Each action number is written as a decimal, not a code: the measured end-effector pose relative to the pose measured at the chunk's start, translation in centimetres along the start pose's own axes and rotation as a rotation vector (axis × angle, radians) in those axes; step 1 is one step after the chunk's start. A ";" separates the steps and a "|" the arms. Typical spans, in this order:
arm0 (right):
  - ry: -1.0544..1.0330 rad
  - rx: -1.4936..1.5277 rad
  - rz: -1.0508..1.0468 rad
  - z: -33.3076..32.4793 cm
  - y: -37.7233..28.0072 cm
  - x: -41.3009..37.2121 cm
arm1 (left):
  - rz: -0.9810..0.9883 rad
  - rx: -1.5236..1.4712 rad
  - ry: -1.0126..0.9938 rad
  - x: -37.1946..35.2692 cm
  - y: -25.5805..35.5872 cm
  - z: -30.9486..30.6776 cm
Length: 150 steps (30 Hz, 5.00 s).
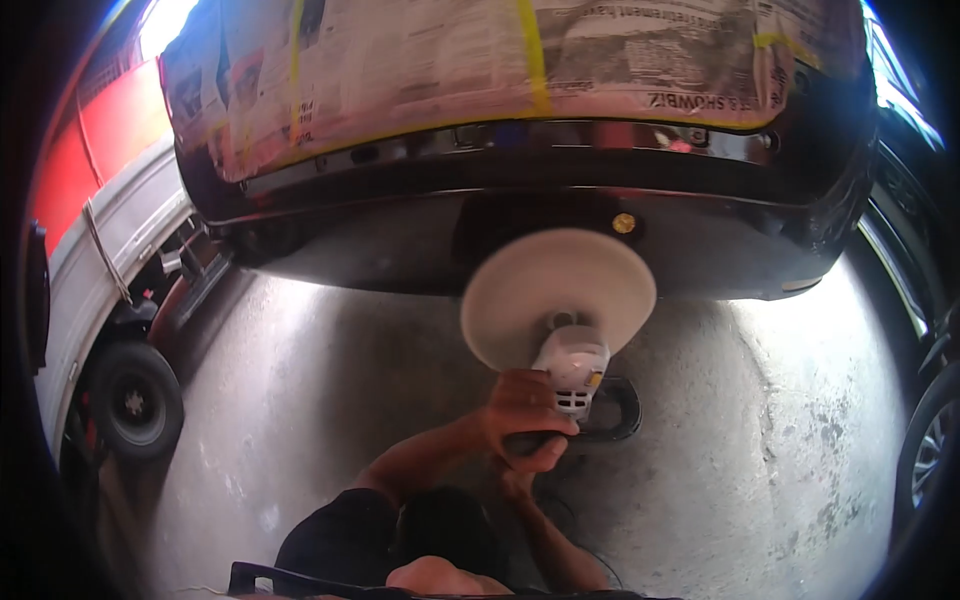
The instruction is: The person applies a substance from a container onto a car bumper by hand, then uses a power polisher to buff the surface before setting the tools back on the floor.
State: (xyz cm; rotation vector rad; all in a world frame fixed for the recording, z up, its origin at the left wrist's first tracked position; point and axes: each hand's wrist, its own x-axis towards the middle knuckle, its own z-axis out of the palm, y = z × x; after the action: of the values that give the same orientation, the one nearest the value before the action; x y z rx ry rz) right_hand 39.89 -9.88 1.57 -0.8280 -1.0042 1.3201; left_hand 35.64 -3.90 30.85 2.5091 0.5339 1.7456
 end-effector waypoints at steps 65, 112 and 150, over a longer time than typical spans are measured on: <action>-0.592 0.410 0.275 0.5 -2.0 -0.9 | -0.065 0.437 -0.585 -2.5 -0.7 7.3; -0.155 0.311 0.071 -16.8 -12.1 7.6 | 0.141 0.338 -0.263 6.6 -0.9 22.4; -0.433 -0.112 -0.012 -4.6 -9.0 4.6 | 0.066 0.456 0.133 -3.2 2.8 2.1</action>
State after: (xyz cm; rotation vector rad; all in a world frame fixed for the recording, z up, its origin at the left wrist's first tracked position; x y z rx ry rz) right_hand 47.39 -5.84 8.66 -0.6271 -1.4299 1.4776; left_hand 37.29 -7.11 27.79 2.7290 0.9678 2.0207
